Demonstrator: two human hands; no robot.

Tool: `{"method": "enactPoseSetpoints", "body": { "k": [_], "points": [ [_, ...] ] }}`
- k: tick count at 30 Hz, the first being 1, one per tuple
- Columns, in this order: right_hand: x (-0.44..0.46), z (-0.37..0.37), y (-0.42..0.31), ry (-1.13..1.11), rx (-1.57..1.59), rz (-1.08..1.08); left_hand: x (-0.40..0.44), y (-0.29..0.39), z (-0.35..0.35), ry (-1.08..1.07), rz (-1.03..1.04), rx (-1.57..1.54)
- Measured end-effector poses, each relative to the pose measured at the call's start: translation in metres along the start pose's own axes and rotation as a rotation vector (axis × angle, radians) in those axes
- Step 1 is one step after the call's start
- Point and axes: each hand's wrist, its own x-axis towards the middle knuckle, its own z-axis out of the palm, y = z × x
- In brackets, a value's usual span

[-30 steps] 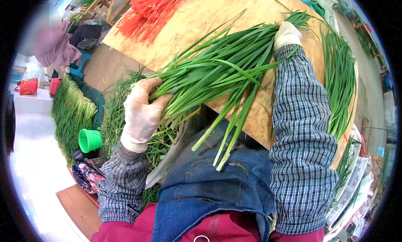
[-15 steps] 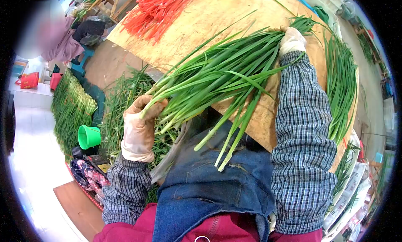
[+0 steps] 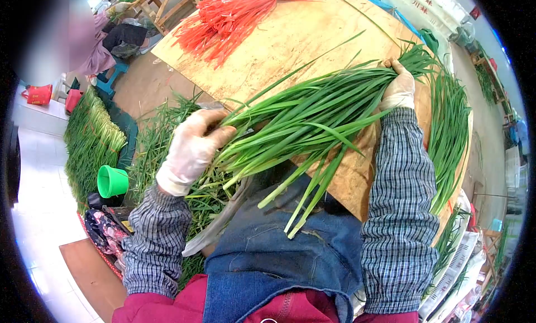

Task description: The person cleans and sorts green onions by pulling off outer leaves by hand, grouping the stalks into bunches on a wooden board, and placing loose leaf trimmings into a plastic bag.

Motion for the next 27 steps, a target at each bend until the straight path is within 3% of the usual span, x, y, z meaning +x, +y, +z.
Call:
{"method": "enactPoseSetpoints", "body": {
  "k": [2,5,8,10,12,14,16,17,19,21,24,27],
  "points": [
    [-0.014,0.007,-0.005,0.016,0.027,-0.027,-0.001,-0.01,0.011,0.083,0.089,-0.113],
    [-0.025,0.013,-0.012,0.019,0.056,-0.058,-0.013,0.0,0.013,0.186,-0.307,-0.768],
    [-0.032,0.02,-0.015,0.08,0.015,-0.101,-0.034,-0.011,0.009,0.363,-0.282,-0.527],
    [-0.046,0.026,-0.023,0.145,-0.034,-0.15,-0.064,-0.014,-0.003,0.571,-0.335,-0.626],
    [-0.046,0.019,-0.025,0.03,0.053,-0.117,-0.088,-0.037,-0.017,0.696,-0.471,-0.482],
    [-0.042,0.012,-0.026,-0.064,0.113,-0.089,-0.111,-0.067,-0.031,0.493,-0.622,-0.116],
    [-0.041,0.011,-0.026,-0.102,0.102,-0.083,-0.116,-0.064,-0.028,0.355,-0.356,0.093],
    [-0.042,0.011,-0.028,-0.1,0.096,-0.091,-0.115,-0.057,-0.016,0.454,-0.083,0.131],
    [-0.045,0.017,-0.03,-0.107,0.073,-0.107,-0.087,-0.02,-0.009,0.496,0.159,0.206],
    [-0.05,0.02,-0.033,-0.115,0.042,-0.126,-0.062,0.012,-0.006,0.258,0.32,0.352],
    [-0.05,0.016,-0.037,-0.149,0.095,-0.128,-0.047,0.01,0.015,0.025,-0.105,-0.088],
    [-0.051,0.009,-0.038,-0.178,0.161,-0.102,-0.057,0.007,0.023,0.018,-0.157,-0.282]
  ]
}}
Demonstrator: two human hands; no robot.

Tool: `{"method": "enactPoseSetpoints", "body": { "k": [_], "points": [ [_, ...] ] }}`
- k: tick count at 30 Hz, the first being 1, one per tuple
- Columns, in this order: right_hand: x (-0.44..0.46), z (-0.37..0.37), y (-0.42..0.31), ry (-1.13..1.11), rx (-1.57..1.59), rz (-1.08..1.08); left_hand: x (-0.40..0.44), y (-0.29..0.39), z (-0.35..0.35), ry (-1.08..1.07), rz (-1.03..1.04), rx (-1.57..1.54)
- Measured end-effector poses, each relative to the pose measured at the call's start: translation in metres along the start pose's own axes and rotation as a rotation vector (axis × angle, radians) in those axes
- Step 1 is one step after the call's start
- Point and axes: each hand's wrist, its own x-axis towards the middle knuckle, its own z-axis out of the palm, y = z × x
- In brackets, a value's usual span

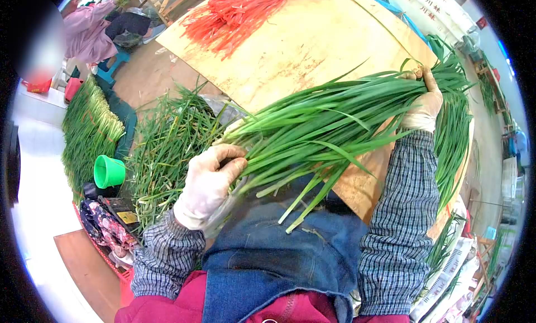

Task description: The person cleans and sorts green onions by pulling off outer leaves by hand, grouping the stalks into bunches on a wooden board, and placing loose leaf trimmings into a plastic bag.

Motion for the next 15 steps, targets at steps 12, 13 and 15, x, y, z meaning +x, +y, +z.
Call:
{"method": "enactPoseSetpoints", "body": {
  "k": [12,13,15],
  "points": [
    [-0.017,0.022,0.006,0.329,-0.285,-0.09,-0.046,-0.033,-0.036,0.56,0.238,0.303],
    [-0.012,0.013,0.006,0.318,-0.272,-0.106,-0.055,-0.047,-0.049,0.617,0.169,0.362],
    [-0.002,-0.003,0.005,0.276,-0.219,-0.103,-0.068,-0.076,-0.084,0.647,0.166,0.852]
  ]
}}
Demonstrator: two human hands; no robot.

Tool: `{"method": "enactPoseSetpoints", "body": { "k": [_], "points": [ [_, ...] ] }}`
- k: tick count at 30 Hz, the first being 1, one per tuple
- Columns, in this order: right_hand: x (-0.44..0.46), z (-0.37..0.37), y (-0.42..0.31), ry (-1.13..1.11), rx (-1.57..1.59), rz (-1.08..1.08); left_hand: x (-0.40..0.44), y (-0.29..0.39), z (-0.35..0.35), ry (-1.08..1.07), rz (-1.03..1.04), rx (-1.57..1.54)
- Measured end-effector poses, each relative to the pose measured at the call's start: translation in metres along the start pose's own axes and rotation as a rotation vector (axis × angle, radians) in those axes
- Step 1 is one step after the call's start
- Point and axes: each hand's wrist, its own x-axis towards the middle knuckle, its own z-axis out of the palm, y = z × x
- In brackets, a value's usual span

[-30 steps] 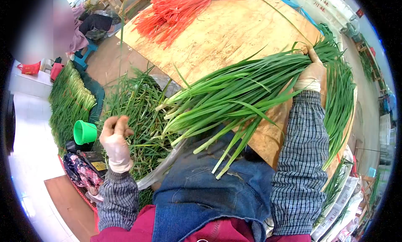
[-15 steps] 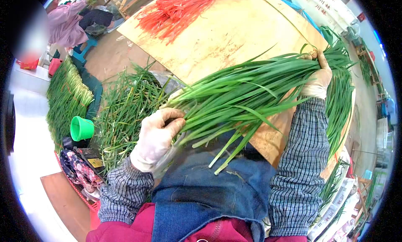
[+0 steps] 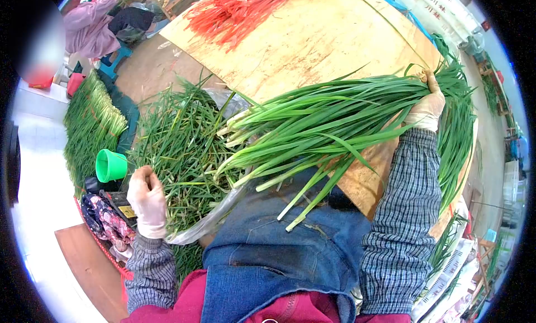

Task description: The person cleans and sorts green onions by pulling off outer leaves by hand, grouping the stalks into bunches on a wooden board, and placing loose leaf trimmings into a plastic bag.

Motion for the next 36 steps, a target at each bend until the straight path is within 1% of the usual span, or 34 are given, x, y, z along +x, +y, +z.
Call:
{"method": "enactPoseSetpoints", "body": {
  "k": [2,3,5,6,7,9,10,11,12,13,14,16,17,18,19,20,21,22,25,26,27,28,30,31,34,35,36],
  "points": [
    [0.008,-0.006,0.001,-0.064,0.081,0.041,0.006,-0.003,-0.02,-0.401,0.083,0.319],
    [0.004,-0.001,0.001,-0.029,0.077,-0.002,0.008,0.004,-0.017,-0.361,0.133,0.167],
    [0.003,0.0,0.001,-0.033,0.07,0.002,0.021,0.04,-0.003,-0.295,0.219,-0.197],
    [0.005,0.0,-0.001,-0.038,0.067,0.001,0.026,0.056,0.013,-0.185,0.309,-0.427],
    [0.016,-0.015,-0.001,-0.203,0.175,0.087,0.034,0.077,0.022,-0.195,0.294,-0.525],
    [0.007,-0.01,-0.006,-0.191,0.148,0.074,0.051,0.11,0.033,-0.364,0.216,-0.39],
    [0.003,-0.007,-0.007,-0.183,0.136,0.068,0.057,0.116,0.044,-0.438,0.234,-0.298],
    [0.002,-0.007,-0.007,-0.129,0.047,0.061,0.057,0.12,0.056,-0.433,0.231,-0.379],
    [0.005,-0.008,-0.008,-0.138,0.056,0.052,0.056,0.122,0.067,-0.427,0.23,-0.46],
    [0.007,-0.01,-0.007,-0.142,0.063,0.045,0.051,0.124,0.071,-0.349,0.264,-0.516],
    [0.008,-0.012,-0.007,-0.147,0.067,0.042,0.048,0.123,0.074,-0.309,0.247,-0.613],
    [-0.008,0.001,-0.008,-0.057,0.007,0.001,0.045,0.119,0.075,-0.214,0.207,-0.799],
    [-0.018,0.012,-0.009,-0.014,-0.023,-0.017,0.044,0.119,0.073,-0.225,0.144,-0.824],
    [-0.023,0.017,-0.01,0.027,-0.054,-0.037,0.045,0.118,0.067,-0.238,0.174,-0.732],
    [-0.01,0.006,-0.007,-0.161,0.109,0.049,0.047,0.118,0.06,-0.251,0.202,-0.641],
    [0.002,-0.005,-0.004,-0.18,0.104,0.054,0.049,0.116,0.054,-0.263,0.229,-0.55],
    [0.0,-0.002,-0.005,-0.197,0.101,0.059,0.049,0.113,0.049,-0.277,0.233,-0.563],
    [-0.003,0.001,-0.005,-0.213,0.1,0.063,0.044,0.103,0.057,-0.08,0.284,-0.696],
    [-0.014,0.016,-0.008,-0.081,0.049,0.054,0.035,0.078,0.04,-0.346,-0.204,-0.831],
    [-0.016,0.019,-0.008,-0.04,0.029,0.053,0.04,0.068,0.026,-0.548,-0.368,-0.943],
    [-0.007,0.009,-0.005,-0.111,0.05,0.064,0.041,0.06,0.015,-0.616,-0.524,-1.005],
    [-0.006,0.008,-0.005,-0.096,0.013,0.055,0.04,0.05,0.008,-0.682,-0.682,-1.064],
    [-0.006,0.007,-0.004,-0.068,-0.056,0.036,0.035,0.034,0.002,-0.646,-0.719,-1.122],
    [0.004,-0.001,-0.001,-0.162,0.038,0.091,0.034,0.032,0.001,-0.665,-0.758,-1.167],
    [0.014,-0.008,0.002,-0.17,0.076,0.131,0.035,0.031,0.004,-0.668,-0.903,-1.307],
    [0.014,-0.008,0.0,-0.118,0.019,0.148,0.035,0.03,0.005,-0.661,-0.953,-1.355],
    [0.017,-0.009,0.001,-0.143,0.008,0.135,0.033,0.026,0.005,-0.655,-0.972,-1.382]
  ]
}}
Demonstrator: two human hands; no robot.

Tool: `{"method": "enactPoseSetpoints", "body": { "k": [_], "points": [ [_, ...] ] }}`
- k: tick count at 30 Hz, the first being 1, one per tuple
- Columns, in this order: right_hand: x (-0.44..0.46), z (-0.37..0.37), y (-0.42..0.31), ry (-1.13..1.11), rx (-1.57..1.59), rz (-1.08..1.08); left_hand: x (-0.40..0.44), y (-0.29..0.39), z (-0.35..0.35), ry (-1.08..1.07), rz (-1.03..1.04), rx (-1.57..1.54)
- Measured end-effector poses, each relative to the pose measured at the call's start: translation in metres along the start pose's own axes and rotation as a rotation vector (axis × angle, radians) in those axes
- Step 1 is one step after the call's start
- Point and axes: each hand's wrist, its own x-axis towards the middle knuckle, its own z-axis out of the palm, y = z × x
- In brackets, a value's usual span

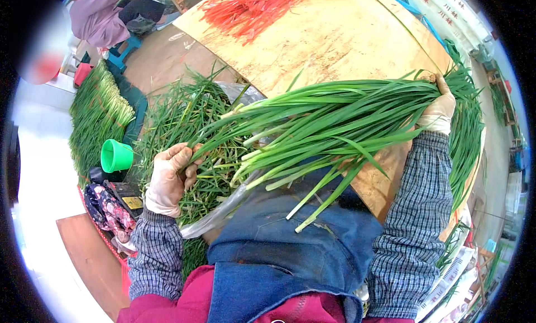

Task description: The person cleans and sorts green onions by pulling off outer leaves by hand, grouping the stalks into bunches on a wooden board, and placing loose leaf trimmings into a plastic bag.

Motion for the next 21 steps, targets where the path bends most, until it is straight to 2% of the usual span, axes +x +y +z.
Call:
{"method": "enactPoseSetpoints", "body": {
  "k": [2,3,4,6,8,10,12,13,14,15,16,17,18,19,20,21],
  "points": [
    [0.013,-0.009,-0.002,-0.047,-0.025,-0.023,-0.001,-0.003,-0.008,-0.001,-0.014,-0.06],
    [0.022,-0.001,-0.007,0.09,-0.199,-0.022,-0.006,0.001,-0.007,0.028,-0.01,-0.073],
    [0.029,-0.004,-0.017,-0.023,-0.44,0.023,-0.011,0.004,-0.005,0.031,-0.032,-0.094],
    [0.078,-0.008,-0.034,0.039,-0.955,-0.36,-0.018,0.01,0.0,0.032,-0.075,-0.139],
    [0.084,0.014,-0.061,0.16,-1.604,-0.83,-0.021,0.01,0.009,-0.101,-0.099,-0.23],
    [0.016,0.066,-0.068,0.197,-1.314,-0.817,-0.021,0.006,0.021,-0.158,-0.163,-0.271],
    [-0.086,0.108,-0.053,-0.058,-0.905,-0.608,-0.022,0.0,0.03,-0.167,-0.157,-0.263],
    [-0.144,0.125,-0.04,-0.307,-0.991,-0.498,-0.024,0.0,0.035,-0.16,-0.155,-0.207],
    [-0.186,0.133,-0.022,-0.428,-1.019,-0.308,-0.027,0.0,0.04,-0.149,-0.149,-0.151],
    [-0.209,0.131,-0.003,-0.65,-0.972,-0.071,-0.032,0.004,0.048,-0.103,-0.152,-0.149],
    [-0.234,0.139,0.01,-0.621,-0.951,0.315,-0.037,0.007,0.055,-0.085,-0.129,-0.133],
    [-0.239,0.134,0.029,-0.674,-1.027,0.569,-0.042,0.009,0.06,-0.066,-0.105,-0.119],
    [-0.248,0.132,0.046,-0.632,-0.982,0.718,-0.045,0.008,0.063,-0.046,-0.082,-0.105],
    [-0.255,0.126,0.058,-0.623,-0.841,0.775,-0.044,-0.002,0.064,-0.009,-0.028,-0.079],
    [-0.258,0.123,0.066,-0.627,-0.671,0.807,-0.046,-0.003,0.053,-0.167,-0.069,-0.065],
    [-0.262,0.121,0.074,-0.58,-0.558,0.828,-0.049,-0.004,0.05,-0.175,-0.02,0.049]
  ]
}}
